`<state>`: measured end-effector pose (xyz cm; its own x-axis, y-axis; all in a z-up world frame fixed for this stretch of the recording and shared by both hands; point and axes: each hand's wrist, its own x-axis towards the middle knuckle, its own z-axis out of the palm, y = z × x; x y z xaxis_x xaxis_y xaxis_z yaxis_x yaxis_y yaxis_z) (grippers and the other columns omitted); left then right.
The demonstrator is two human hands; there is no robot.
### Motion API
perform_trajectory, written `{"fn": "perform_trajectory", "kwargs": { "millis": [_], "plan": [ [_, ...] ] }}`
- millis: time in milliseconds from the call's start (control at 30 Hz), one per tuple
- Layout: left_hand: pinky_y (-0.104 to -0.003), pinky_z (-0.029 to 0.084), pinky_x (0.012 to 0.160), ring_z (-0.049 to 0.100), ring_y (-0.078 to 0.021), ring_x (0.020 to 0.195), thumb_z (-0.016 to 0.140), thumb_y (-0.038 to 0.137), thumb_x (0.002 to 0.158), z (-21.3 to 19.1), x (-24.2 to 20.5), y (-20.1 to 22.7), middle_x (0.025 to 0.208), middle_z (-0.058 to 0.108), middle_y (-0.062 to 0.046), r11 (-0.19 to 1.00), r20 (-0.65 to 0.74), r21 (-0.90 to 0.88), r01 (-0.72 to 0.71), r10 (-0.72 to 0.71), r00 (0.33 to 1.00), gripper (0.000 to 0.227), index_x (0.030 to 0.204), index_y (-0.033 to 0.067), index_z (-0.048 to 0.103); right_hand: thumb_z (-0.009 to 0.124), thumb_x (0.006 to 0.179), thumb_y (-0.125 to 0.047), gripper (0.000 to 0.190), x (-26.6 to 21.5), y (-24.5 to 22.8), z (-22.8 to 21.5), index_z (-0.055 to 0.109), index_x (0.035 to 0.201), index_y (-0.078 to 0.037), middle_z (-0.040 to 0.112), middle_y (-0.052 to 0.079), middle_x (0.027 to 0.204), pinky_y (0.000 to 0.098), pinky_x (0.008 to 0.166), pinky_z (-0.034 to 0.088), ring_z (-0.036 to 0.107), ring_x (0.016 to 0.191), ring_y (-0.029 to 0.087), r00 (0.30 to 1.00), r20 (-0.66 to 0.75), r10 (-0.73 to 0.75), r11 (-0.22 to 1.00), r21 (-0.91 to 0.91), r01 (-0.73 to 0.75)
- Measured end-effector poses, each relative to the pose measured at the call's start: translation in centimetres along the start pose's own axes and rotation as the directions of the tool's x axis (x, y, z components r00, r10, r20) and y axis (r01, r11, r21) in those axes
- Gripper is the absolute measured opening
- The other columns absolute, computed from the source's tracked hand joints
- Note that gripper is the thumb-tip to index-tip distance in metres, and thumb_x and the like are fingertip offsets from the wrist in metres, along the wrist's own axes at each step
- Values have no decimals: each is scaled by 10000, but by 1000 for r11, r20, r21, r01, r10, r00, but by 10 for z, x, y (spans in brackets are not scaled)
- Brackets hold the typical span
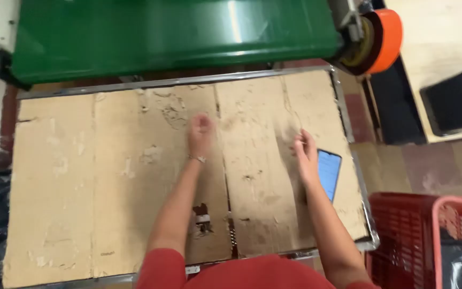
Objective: Folding plastic bags and placing them into a red basket
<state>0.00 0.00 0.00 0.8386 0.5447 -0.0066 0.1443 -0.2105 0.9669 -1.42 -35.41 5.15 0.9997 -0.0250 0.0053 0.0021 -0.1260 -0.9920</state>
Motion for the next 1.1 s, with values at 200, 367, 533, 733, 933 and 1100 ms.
{"fn": "perform_trajectory", "kwargs": {
  "millis": [200, 367, 533, 733, 933, 1100],
  "plan": [
    [-303, 645, 782, 760, -125, 948, 718, 444, 984, -139, 137, -70, 1060, 750, 13, 886, -357, -409, 219, -376, 855, 393, 1249, 190, 577, 474, 1095, -437, 508, 123, 9, 135, 512, 1425, -52, 627, 161, 1362, 457, 987, 604, 667, 1236, 341, 914, 277, 296, 552, 732, -400],
    [-516, 276, 1247, 434, -300, 1469, 699, 608, 1008, -194, 170, -69, 1579, 377, -125, 512, -74, -849, 132, -363, 929, 798, 1507, 104, 333, 664, 904, -675, 1024, 196, -6, 202, 264, 1554, 7, 351, 255, 1585, 553, 1158, 456, 479, 1425, 398, 861, 313, 400, 365, 808, -463],
    [-425, 528, 1105, 650, -270, 1248, 893, 658, 754, -237, 168, -50, 1354, 630, -72, 223, -13, -964, 143, -578, 816, 874, 1340, 99, 562, 787, 761, -636, 842, 195, -40, 232, 579, 1331, -51, 664, 173, 1272, 587, 963, 622, 729, 1098, 392, 815, 169, 554, 346, 844, -410],
    [-454, 618, 1001, 717, -315, 1154, 877, 333, 822, -283, 41, 62, 1242, 717, -199, 251, -149, -968, 28, -655, 741, 517, 1206, 30, 710, 779, 894, -360, 289, -8, -53, 207, 643, 962, -114, 711, 81, 802, 208, 419, 558, 692, 561, 151, 758, 120, 641, 385, 804, -453],
    [-235, 576, 839, 670, -32, 1060, 765, 410, 813, -381, -168, 11, 1256, 706, 130, 335, -220, -854, 398, -926, 307, 429, 1205, 238, 751, 750, 863, -283, 400, -173, -109, 273, 594, 1196, -125, 668, 18, 913, 287, 721, 527, 637, 792, 135, 821, 394, 414, 892, -355, -280],
    [-518, 544, 896, 656, -513, 1090, 648, 274, 754, -497, -357, -135, 1211, 703, -220, 657, -241, 557, 508, -457, 856, 750, 1467, 392, 447, 788, 868, -150, 538, -158, -183, 313, 627, 1376, -78, 537, 175, 1429, 479, 1223, 309, 408, 1440, 423, 775, 382, -503, 690, -362, 626]
  ]
}}
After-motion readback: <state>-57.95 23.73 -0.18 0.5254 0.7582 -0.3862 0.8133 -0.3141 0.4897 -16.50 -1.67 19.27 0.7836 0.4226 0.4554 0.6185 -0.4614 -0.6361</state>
